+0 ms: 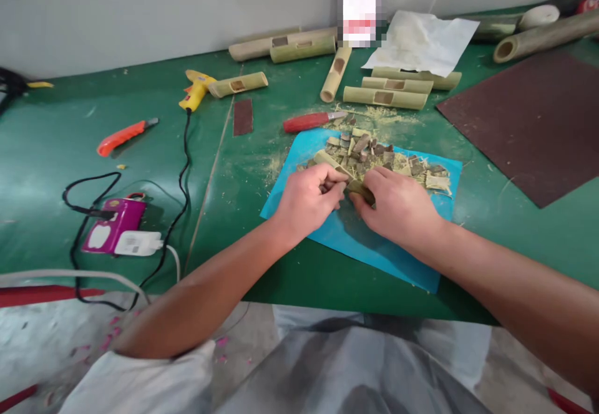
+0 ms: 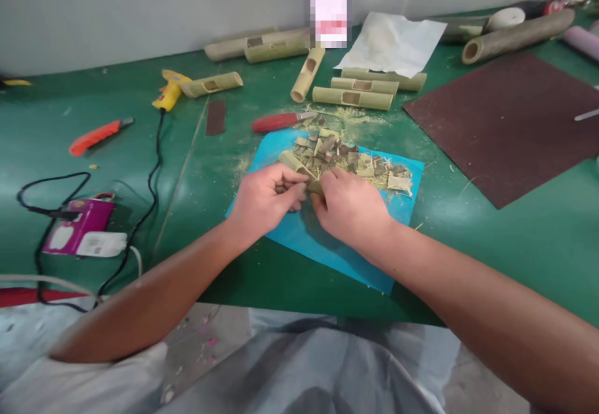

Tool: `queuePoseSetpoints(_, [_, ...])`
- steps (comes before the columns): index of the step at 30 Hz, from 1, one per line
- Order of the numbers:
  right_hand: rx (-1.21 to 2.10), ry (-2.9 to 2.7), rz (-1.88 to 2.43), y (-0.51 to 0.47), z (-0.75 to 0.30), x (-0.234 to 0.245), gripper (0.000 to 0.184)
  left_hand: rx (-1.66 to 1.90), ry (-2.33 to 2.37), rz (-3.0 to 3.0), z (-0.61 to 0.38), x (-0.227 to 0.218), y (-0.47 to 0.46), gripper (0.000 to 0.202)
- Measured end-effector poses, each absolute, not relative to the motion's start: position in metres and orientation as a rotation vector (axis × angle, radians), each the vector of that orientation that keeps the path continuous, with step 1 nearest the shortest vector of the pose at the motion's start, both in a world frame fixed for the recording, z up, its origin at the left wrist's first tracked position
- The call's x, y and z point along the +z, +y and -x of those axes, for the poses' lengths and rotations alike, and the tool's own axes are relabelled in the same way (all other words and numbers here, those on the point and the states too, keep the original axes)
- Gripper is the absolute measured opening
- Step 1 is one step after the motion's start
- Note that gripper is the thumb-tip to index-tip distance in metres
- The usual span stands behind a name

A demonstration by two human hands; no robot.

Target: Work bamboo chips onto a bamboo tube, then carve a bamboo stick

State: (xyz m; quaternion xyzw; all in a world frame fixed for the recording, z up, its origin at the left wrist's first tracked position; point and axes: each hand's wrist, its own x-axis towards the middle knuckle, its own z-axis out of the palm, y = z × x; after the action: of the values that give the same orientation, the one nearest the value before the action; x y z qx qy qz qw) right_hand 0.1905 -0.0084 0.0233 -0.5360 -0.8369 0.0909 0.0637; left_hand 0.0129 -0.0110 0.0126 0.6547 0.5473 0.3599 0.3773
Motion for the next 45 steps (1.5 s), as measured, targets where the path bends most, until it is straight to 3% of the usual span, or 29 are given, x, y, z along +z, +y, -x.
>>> queuePoseSetpoints(45, [0.253,-2.544,1.630,-0.0120,-0.1886,0.0265,0.024,0.919,1.351,-1.558,-0.0159,0.0129,-0.0088,0.008])
